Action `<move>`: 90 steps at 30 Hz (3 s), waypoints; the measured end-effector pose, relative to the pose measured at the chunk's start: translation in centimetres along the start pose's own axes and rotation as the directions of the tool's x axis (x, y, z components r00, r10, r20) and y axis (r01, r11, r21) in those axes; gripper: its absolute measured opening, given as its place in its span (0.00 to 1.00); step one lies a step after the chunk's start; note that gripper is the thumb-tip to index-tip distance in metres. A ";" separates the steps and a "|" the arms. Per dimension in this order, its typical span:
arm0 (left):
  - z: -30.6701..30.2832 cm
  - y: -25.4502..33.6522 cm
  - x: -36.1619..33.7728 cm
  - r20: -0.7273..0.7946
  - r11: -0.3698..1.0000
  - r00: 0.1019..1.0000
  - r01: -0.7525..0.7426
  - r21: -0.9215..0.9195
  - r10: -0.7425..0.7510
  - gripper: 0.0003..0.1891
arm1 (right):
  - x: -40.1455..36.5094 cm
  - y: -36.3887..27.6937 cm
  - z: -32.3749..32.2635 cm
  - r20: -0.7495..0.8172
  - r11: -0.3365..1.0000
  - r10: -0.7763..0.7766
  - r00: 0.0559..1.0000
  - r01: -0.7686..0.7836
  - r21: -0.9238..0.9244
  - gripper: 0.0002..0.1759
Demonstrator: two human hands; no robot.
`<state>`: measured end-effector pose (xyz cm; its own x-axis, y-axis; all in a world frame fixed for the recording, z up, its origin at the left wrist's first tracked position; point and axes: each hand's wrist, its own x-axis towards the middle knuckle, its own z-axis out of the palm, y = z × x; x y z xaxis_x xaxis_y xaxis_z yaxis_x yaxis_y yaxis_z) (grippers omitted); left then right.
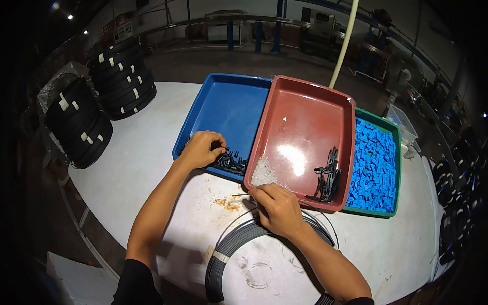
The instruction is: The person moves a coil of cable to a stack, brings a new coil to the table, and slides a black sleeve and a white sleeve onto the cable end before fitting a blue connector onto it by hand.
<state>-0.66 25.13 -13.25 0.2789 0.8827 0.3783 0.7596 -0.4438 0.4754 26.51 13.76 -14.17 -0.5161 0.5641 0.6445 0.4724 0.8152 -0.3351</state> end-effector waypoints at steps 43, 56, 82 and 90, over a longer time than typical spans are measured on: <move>9.1 17.7 -7.5 0.159 0.674 0.985 0.075 -0.735 0.063 0.08 | -11.0 1.3 -9.8 -0.271 0.925 0.376 0.886 -0.379 0.042 0.04; 8.3 18.2 -7.8 0.127 0.722 0.980 -0.023 -0.692 0.153 0.08 | -11.2 0.7 -9.8 -0.257 0.939 0.342 0.904 -0.341 0.052 0.03; 8.3 18.3 -7.7 0.060 0.750 0.951 -0.198 -0.631 0.302 0.10 | -11.5 0.8 -9.6 -0.253 0.960 0.267 0.930 -0.280 -0.016 0.04; 8.6 18.2 -7.7 0.056 0.769 0.922 -0.285 -0.573 0.383 0.11 | -11.6 0.8 -9.5 -0.189 0.984 0.174 0.966 -0.177 -0.003 0.05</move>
<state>16.06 11.56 -14.36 0.5810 0.6525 0.4866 0.1681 -0.6811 0.7126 39.62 6.62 -15.37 -0.2817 0.6618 0.6948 0.5589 0.7017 -0.4418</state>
